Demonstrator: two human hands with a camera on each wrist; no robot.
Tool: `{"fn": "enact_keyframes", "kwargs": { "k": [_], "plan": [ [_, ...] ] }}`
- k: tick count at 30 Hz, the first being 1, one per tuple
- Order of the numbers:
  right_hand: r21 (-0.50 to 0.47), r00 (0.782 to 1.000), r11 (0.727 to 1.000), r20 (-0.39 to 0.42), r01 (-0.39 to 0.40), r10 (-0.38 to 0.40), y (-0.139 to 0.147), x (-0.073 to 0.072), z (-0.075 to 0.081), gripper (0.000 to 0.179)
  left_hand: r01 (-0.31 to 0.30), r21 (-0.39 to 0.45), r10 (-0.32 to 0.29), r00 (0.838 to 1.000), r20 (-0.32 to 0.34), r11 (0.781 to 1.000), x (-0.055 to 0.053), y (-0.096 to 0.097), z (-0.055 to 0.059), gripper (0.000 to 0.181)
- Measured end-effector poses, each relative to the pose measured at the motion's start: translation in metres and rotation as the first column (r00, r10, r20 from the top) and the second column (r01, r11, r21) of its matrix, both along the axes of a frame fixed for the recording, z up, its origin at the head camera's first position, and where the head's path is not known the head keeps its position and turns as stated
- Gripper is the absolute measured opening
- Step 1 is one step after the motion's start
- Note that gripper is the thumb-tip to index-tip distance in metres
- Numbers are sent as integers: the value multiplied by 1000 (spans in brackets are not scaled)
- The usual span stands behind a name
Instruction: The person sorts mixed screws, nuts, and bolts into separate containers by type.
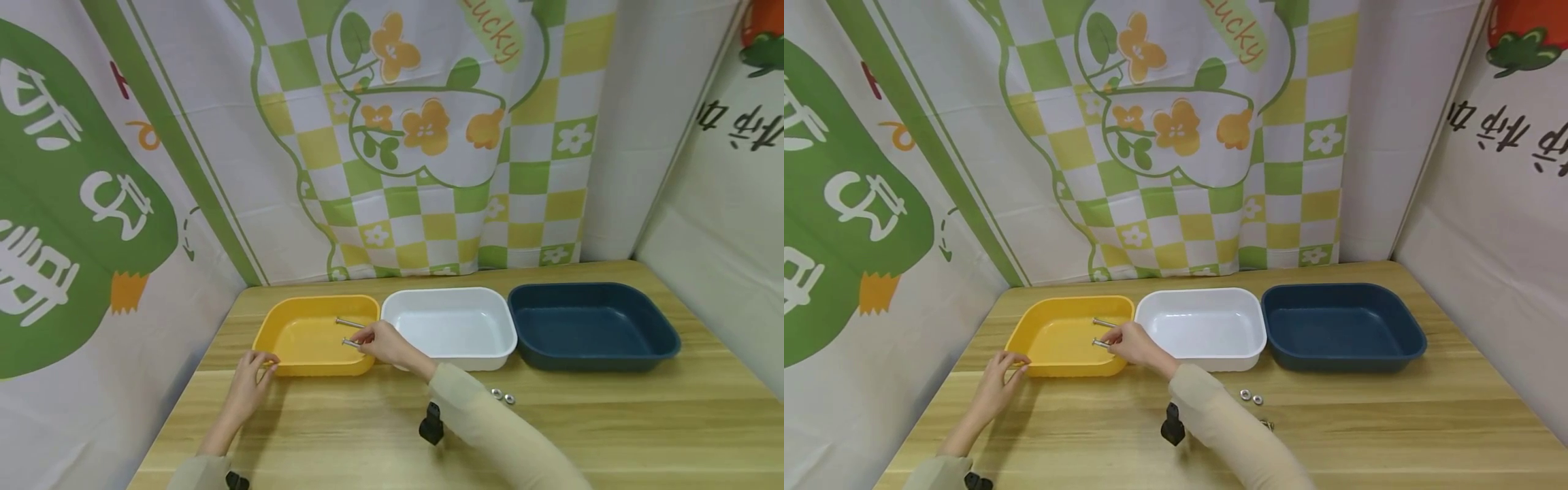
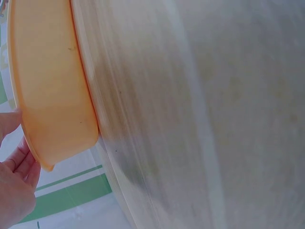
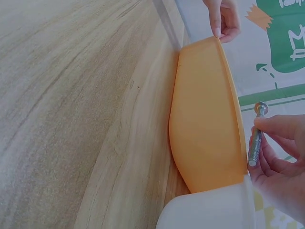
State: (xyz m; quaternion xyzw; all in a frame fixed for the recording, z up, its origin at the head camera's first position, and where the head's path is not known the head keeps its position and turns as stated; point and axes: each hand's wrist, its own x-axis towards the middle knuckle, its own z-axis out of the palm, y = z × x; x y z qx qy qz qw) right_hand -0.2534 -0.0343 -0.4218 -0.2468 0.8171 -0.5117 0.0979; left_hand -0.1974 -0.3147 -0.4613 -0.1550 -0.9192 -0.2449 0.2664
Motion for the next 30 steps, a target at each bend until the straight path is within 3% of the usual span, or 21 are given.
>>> {"fn": "enact_keyframes", "kwargs": {
  "k": [12,30],
  "plan": [
    [32,999,999,-51,1,1,-11,-4,0,16,-2,-3,1,1000,-15,1000,1,0,-1,15],
    [3,997,999,-57,45,-45,-21,-10,-3,16,-6,6,6,1000,-17,1000,-1,0,-2,16]
  ]
}}
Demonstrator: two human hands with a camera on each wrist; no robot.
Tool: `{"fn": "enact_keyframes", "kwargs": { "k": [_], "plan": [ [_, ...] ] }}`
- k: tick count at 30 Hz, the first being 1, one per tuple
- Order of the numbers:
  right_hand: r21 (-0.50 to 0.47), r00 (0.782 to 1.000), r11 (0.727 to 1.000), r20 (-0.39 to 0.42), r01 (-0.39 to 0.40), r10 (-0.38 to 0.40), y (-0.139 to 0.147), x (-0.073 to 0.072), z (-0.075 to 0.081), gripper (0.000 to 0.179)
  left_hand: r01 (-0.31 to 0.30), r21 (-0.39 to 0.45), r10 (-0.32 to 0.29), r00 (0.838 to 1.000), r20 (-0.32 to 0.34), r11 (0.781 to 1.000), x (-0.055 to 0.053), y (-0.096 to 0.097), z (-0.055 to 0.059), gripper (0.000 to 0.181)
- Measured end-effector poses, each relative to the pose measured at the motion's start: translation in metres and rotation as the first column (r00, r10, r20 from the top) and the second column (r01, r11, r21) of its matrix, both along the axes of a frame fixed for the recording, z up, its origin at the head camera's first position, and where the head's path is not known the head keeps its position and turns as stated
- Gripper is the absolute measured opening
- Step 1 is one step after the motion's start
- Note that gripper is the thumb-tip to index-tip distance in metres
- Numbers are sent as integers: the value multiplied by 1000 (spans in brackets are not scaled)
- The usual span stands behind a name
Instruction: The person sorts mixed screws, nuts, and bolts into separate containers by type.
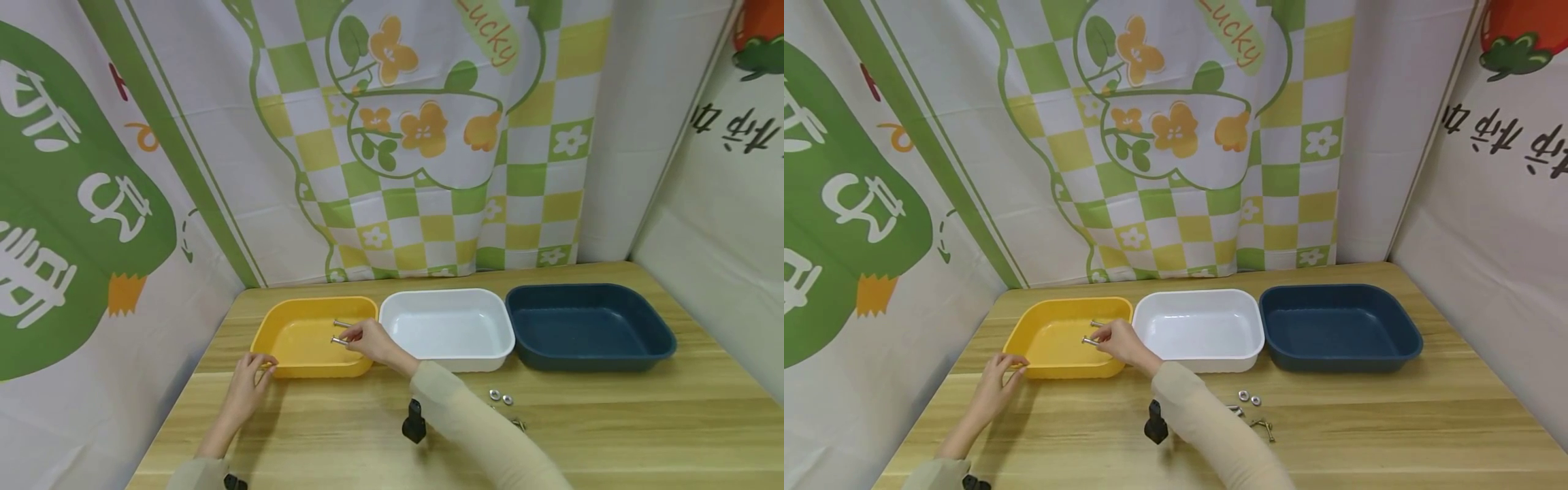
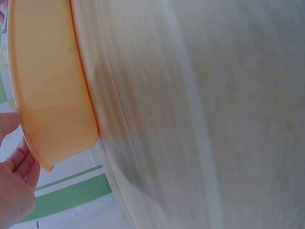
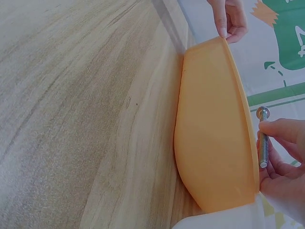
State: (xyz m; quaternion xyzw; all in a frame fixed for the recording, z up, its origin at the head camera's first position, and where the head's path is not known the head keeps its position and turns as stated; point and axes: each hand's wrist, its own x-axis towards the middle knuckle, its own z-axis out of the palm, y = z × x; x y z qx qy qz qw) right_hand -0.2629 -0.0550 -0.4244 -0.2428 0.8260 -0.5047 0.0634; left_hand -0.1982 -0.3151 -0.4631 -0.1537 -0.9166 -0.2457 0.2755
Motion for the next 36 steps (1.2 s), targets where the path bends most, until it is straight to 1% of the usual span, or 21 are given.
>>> {"fn": "enact_keyframes", "kwargs": {
  "k": [6,9,10,11,15,17,18,22,30,36],
  "plan": [
    [-6,1000,1000,0,12,-12,-1,-1,-2,16,1,-2,-1,1000,2,1000,1,1,1,16],
    [-19,1000,1000,-1,2,-2,0,-1,-3,15,1,3,-1,1000,6,1000,0,1,1,16],
    [-21,1000,1000,0,-3,3,1,-1,-3,15,-1,4,1,1000,7,1000,0,1,0,16],
    [-39,999,999,-27,-21,20,2,-6,-10,14,-1,3,1,1000,6,1000,0,1,0,16],
    [-87,998,995,7,-57,58,12,-1,-7,16,1,-7,-1,1000,3,1000,0,1,0,16],
    [-93,998,993,-1,-70,70,17,0,-5,17,6,-7,-6,1000,-1,1000,0,1,0,16],
    [-81,998,995,20,-64,66,21,6,3,18,6,-6,-7,1000,-2,1000,0,1,0,16],
    [-33,996,996,-46,-82,80,32,6,6,18,10,1,-10,1000,-11,1000,-1,0,0,16],
    [-3,991,993,-64,-117,116,55,16,14,19,10,-14,-9,1000,10,1000,0,1,2,15],
    [50,977,986,-131,-162,167,69,23,17,18,7,-12,-7,1000,8,1000,0,1,2,15]
  ]
}}
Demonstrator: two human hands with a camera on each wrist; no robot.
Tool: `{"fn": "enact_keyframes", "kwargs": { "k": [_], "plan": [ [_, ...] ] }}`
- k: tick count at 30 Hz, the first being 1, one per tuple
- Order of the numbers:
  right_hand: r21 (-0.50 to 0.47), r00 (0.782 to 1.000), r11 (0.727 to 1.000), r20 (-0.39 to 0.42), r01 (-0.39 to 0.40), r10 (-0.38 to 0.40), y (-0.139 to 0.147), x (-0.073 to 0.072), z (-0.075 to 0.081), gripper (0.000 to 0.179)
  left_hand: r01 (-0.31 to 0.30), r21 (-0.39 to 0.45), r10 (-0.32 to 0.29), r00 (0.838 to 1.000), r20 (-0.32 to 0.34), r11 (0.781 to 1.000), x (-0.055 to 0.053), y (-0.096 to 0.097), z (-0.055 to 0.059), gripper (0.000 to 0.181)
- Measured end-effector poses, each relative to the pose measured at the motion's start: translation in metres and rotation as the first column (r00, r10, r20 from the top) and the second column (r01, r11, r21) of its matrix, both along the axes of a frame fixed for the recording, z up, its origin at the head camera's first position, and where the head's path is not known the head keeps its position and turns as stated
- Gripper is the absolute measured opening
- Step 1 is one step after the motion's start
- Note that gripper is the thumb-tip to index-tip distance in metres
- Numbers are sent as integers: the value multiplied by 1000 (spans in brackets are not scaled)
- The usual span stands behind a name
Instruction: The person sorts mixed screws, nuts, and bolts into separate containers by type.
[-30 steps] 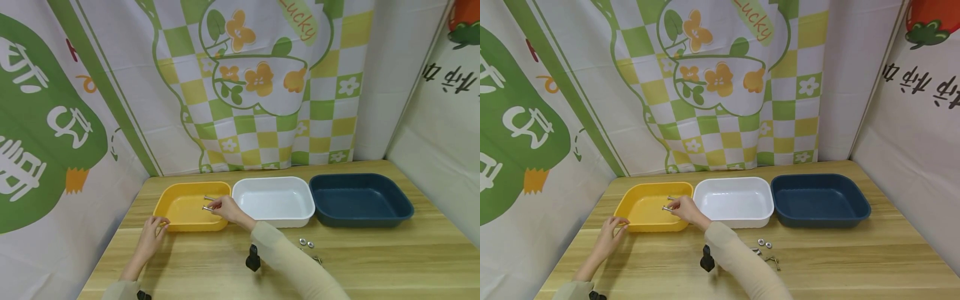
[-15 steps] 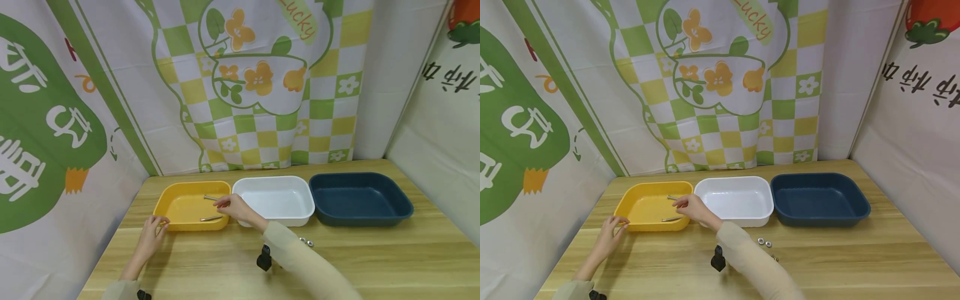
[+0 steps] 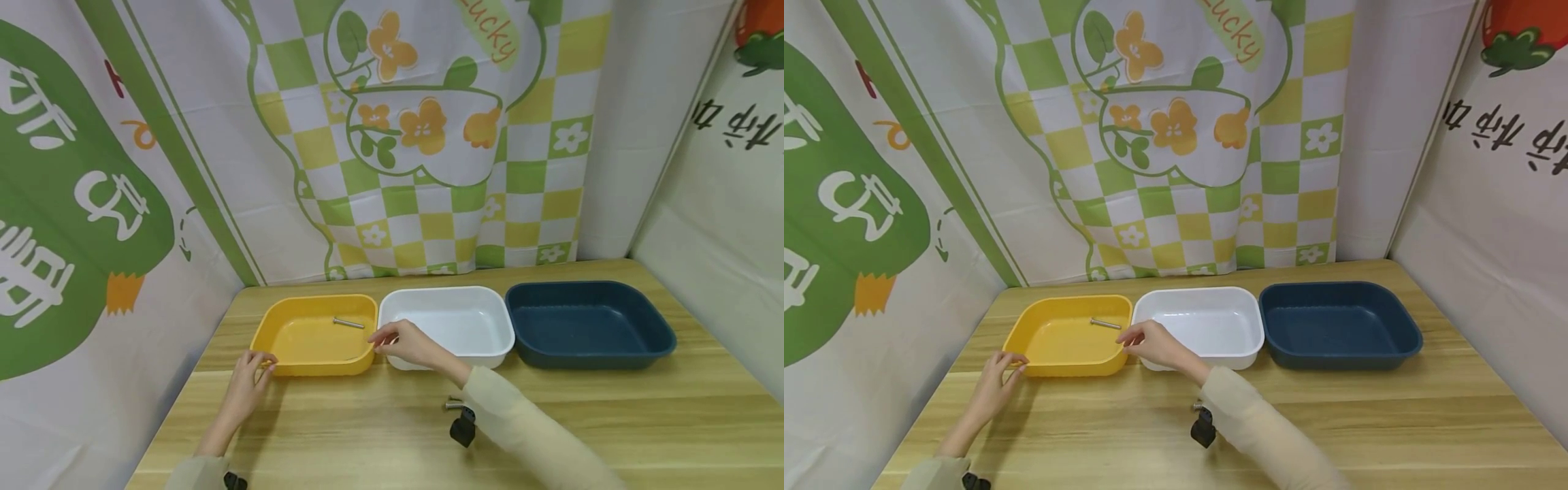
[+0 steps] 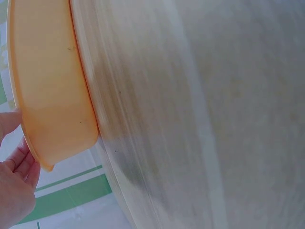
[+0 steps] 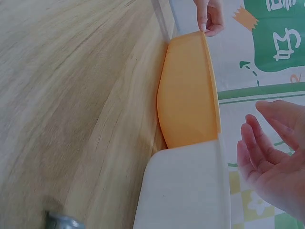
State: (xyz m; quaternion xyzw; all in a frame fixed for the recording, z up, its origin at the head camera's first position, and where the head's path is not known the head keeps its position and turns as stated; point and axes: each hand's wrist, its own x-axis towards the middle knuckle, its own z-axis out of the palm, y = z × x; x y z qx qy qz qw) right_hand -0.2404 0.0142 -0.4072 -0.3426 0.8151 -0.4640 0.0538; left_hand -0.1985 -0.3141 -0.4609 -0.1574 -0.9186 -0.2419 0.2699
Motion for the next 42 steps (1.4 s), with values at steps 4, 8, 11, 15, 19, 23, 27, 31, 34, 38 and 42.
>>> {"fn": "enact_keyframes", "kwargs": {
  "k": [4,8,11,15,19,23,27,31,34,38,42],
  "plan": [
    [21,1000,1000,-21,-21,22,9,4,0,18,0,8,0,1000,-3,1000,0,0,0,15],
    [30,999,999,-14,-36,37,17,8,0,17,3,12,-3,1000,3,1000,0,0,0,15],
    [33,998,998,-8,-54,54,24,11,0,16,1,10,-1,1000,9,1000,0,0,0,15],
    [44,998,997,5,-66,65,32,15,0,16,-2,6,2,1000,19,1000,1,0,1,14],
    [59,997,996,7,-71,71,40,18,-2,16,-5,12,5,999,33,1000,1,0,1,14],
    [70,996,994,-18,-83,84,49,23,-5,16,-8,20,6,999,53,1000,1,0,2,14],
    [76,996,993,-24,-89,91,59,30,-7,16,-10,21,8,997,75,1000,1,0,1,13],
    [80,995,992,-3,-95,96,69,35,-11,16,-8,12,7,998,64,1000,1,-1,2,13],
    [74,995,992,-1,-98,98,76,38,-14,16,-7,5,6,999,47,1000,1,-1,2,13],
    [63,994,993,-23,-101,102,84,42,-17,15,-4,2,4,1000,27,1000,0,-1,2,13],
    [76,994,992,-34,-103,105,92,46,-18,15,-4,5,4,1000,22,1000,0,-1,1,13]
  ]
}}
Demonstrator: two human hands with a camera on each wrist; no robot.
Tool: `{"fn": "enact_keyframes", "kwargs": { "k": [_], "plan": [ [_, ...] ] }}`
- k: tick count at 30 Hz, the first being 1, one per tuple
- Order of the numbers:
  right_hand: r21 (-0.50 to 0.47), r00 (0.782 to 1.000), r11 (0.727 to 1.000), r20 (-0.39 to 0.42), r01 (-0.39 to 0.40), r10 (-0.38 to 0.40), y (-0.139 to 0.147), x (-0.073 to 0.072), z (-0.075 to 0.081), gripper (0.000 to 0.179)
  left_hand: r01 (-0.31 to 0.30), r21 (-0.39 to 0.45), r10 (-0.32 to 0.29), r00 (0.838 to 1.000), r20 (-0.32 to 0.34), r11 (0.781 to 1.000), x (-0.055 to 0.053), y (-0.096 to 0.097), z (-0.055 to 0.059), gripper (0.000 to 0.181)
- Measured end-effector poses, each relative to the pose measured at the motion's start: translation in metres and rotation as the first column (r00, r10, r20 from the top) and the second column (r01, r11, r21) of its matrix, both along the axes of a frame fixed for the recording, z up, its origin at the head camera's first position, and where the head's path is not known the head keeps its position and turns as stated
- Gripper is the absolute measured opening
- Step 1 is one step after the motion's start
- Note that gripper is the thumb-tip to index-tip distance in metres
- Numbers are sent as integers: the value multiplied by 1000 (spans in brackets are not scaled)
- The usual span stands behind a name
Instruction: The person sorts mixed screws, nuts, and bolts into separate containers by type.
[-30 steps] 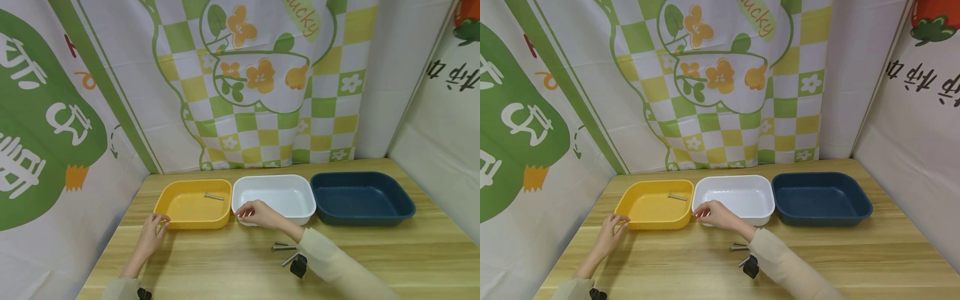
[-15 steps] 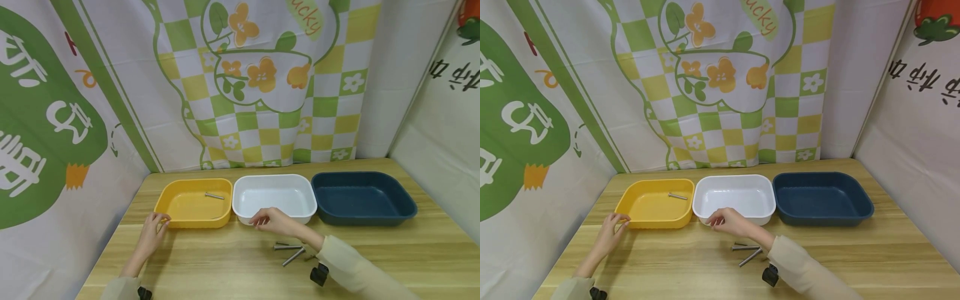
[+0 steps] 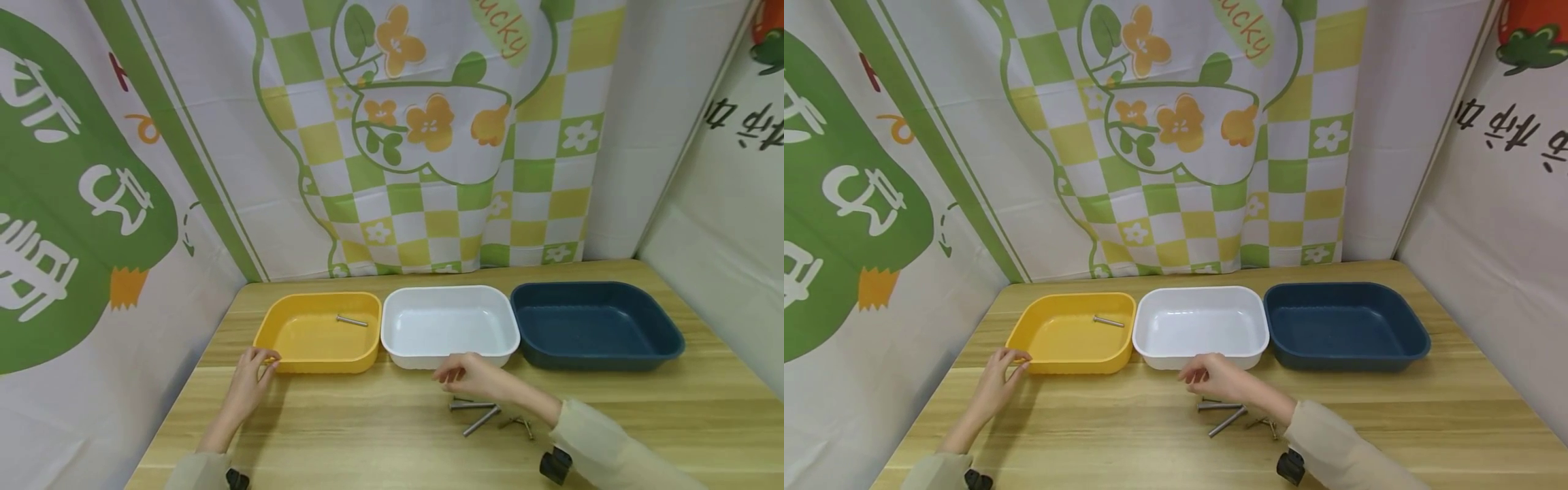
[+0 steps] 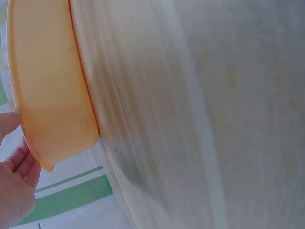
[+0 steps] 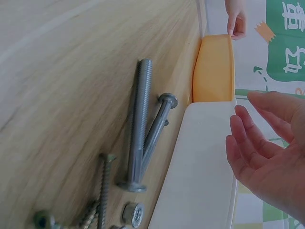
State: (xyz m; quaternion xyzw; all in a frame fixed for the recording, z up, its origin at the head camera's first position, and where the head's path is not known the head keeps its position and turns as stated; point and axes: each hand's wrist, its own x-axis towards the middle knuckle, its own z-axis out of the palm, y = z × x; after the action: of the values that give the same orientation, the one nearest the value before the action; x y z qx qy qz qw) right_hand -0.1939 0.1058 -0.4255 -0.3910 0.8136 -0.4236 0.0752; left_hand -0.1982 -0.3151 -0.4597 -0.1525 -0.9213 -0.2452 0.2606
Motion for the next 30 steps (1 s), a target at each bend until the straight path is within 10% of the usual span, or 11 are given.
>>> {"fn": "enact_keyframes", "kwargs": {
  "k": [30],
  "plan": [
    [71,1000,997,-12,6,-5,43,27,-8,16,-8,1,8,999,46,1000,0,0,0,13]
  ]
}}
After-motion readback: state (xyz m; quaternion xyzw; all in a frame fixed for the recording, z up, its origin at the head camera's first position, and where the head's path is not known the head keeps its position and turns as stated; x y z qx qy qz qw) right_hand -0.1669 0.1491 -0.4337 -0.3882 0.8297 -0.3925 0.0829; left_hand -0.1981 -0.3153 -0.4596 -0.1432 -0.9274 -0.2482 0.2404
